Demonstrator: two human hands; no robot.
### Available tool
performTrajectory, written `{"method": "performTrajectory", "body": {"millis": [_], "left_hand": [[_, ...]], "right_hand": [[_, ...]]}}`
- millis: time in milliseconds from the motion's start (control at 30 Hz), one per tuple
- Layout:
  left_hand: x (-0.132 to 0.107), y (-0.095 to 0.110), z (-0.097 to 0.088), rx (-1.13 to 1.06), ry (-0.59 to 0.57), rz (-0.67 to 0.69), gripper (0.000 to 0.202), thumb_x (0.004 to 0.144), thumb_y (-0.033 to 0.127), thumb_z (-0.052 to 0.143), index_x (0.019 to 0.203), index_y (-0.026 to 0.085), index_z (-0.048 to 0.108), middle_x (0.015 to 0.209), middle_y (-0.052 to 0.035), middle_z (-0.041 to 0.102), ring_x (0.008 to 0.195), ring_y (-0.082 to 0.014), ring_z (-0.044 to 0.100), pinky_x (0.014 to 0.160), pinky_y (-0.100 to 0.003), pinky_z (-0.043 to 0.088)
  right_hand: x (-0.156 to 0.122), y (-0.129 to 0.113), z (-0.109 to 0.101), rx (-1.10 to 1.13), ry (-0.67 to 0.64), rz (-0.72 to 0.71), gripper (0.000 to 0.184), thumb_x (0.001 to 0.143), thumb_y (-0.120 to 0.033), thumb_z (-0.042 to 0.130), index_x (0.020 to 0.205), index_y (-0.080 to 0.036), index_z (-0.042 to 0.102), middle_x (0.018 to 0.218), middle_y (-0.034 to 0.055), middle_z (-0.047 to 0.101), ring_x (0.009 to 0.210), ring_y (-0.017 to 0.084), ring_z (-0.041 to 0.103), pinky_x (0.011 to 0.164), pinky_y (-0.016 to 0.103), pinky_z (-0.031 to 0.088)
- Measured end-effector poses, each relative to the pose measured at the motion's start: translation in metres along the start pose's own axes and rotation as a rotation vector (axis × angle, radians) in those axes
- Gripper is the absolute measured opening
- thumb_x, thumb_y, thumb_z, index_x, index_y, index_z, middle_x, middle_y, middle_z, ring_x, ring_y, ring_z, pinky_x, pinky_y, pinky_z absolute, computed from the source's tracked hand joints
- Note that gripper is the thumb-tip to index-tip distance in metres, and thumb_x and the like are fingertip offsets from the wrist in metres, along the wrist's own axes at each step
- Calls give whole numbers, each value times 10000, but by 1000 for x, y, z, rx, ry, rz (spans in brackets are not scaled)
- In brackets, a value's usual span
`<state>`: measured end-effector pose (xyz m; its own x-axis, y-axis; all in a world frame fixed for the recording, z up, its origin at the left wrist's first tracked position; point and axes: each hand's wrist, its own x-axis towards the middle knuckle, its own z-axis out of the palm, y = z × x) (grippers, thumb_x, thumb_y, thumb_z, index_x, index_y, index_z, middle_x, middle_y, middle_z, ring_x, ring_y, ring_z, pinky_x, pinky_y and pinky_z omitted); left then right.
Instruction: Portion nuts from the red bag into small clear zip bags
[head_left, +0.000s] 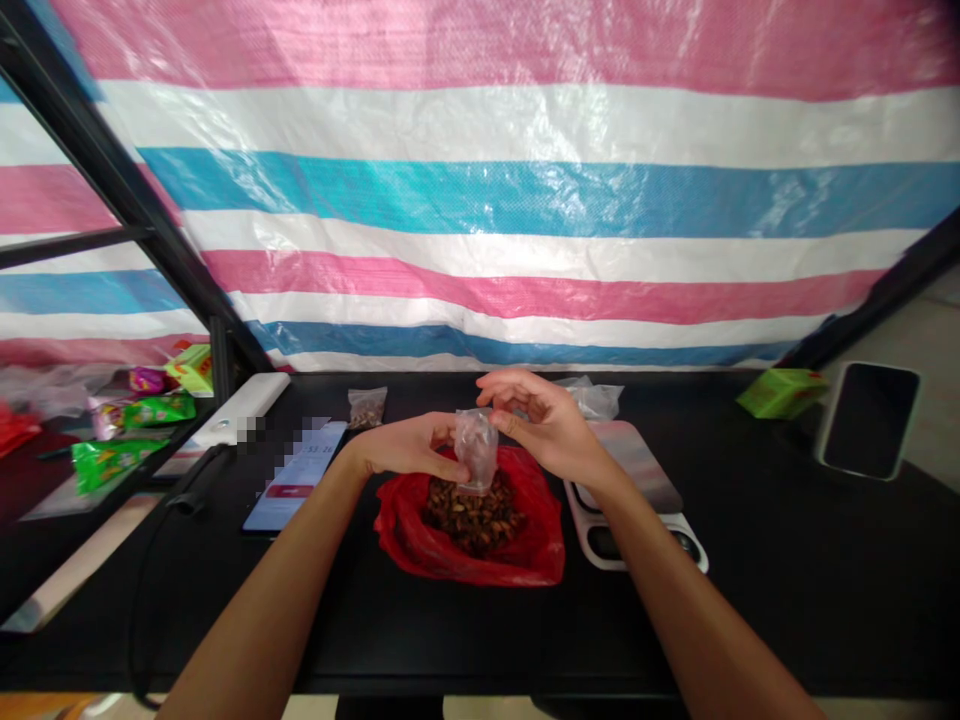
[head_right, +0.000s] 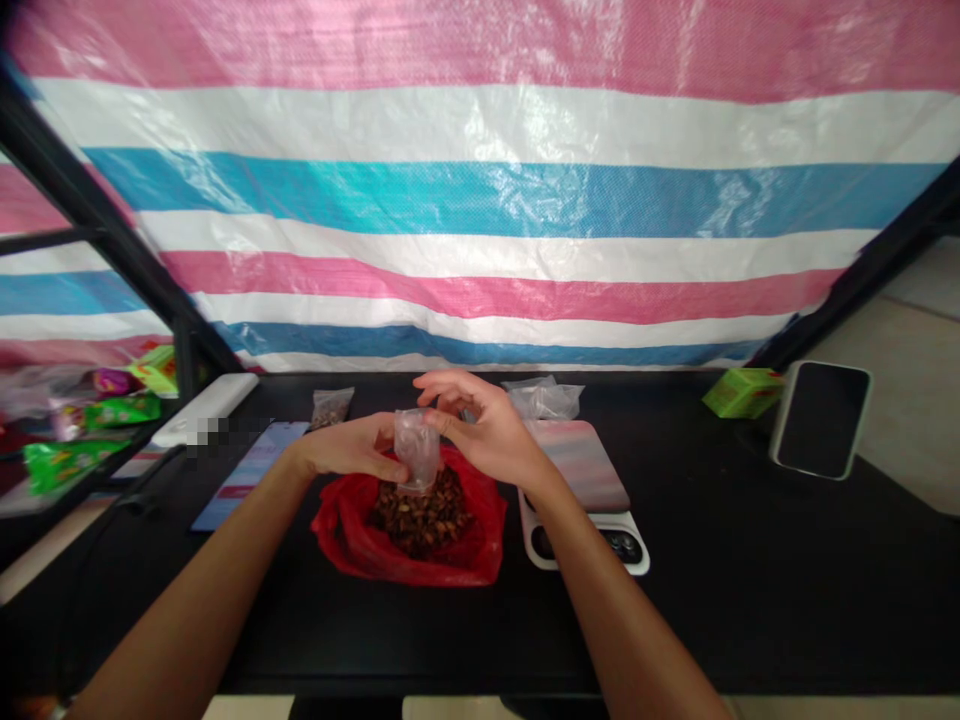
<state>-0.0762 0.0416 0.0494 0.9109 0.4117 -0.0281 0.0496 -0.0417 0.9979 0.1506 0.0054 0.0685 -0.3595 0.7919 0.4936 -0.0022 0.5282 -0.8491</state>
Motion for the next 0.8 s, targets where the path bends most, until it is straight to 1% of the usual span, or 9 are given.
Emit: {"method": "performTrajectory", "body": {"millis": [67, 100, 233, 333, 433, 567, 633, 700, 800], "left_hand": [[0, -1, 0, -12, -3, 1, 330, 845, 320, 804, 1115, 154, 712, 1059, -91, 749, 971, -186, 700, 930, -300, 517], [-1, -1, 0, -21, 1, 5, 348, 842, 316, 808, 1135, 159, 706, 1070, -91, 748, 977, -185, 699, 930, -302, 519], [-2, -2, -1, -27, -6, -4, 357, 838, 329, 812, 1136, 163, 708, 1068, -89, 746, 967, -184, 697, 924, -310, 530], [-3, 1, -1, 10, -16, -28, 338, 843, 363, 803, 1097, 154, 724, 1045, -93, 750, 954, -189, 694, 915, -311, 538], [-4, 3, -1, 38, -37, -28, 358, 841, 406, 798, 1076, 143, 738, 1026, -105, 754, 945, -204, 694, 906, -320, 548], [-6, 5, -2, 55, -93, -27, 355, 864, 445, 767, 1058, 148, 746, 997, -102, 750, 928, -201, 689, 886, -296, 548], [-6, 6, -2, 63, -104, -25, 378, 864, 449, 766, 1105, 160, 736, 1015, -95, 743, 931, -198, 682, 885, -294, 547], [-6, 8, -2, 82, -106, -21, 420, 851, 458, 777, 1149, 166, 726, 1030, -87, 735, 937, -197, 672, 895, -300, 545], [-7, 11, -1, 94, -132, -33, 395, 859, 472, 763, 1097, 158, 737, 1006, -79, 726, 940, -194, 661, 916, -300, 535]], "right_hand": [[0, -1, -2, -31, -32, 7, 322, 940, -237, 674, 1259, -265, 644, 1161, 53, 692, 967, 178, 634, 870, 334, 503], [0, -1, -3, -48, -47, 15, 329, 943, -233, 666, 1270, -263, 641, 1156, 53, 690, 978, 180, 634, 882, 337, 502], [0, 1, -2, -20, -59, 68, 300, 921, -220, 689, 1218, -247, 655, 921, 6, 671, 864, 157, 639, 817, 306, 513], [0, 1, 1, 48, -44, 87, 342, 885, -225, 737, 1214, -245, 645, 868, -15, 650, 770, 133, 612, 748, 276, 518], [0, 0, 4, 108, -64, 105, 399, 882, -248, 749, 1261, -242, 625, 911, -1, 667, 767, 129, 614, 722, 271, 524], [-2, -2, 3, 183, -120, 124, 371, 910, -255, 722, 1269, -238, 631, 970, 23, 687, 828, 137, 640, 749, 274, 538], [-2, -1, 2, 236, -129, 132, 409, 890, -259, 745, 1282, -253, 629, 1006, 28, 677, 807, 136, 638, 691, 260, 538], [-3, -1, 1, 278, -121, 140, 467, 862, -256, 775, 1301, -272, 618, 1039, 32, 660, 793, 136, 635, 644, 249, 529], [-2, 0, 0, 270, -73, 128, 446, 868, -229, 767, 1288, -279, 624, 1076, 35, 641, 834, 135, 631, 691, 251, 525]]}}
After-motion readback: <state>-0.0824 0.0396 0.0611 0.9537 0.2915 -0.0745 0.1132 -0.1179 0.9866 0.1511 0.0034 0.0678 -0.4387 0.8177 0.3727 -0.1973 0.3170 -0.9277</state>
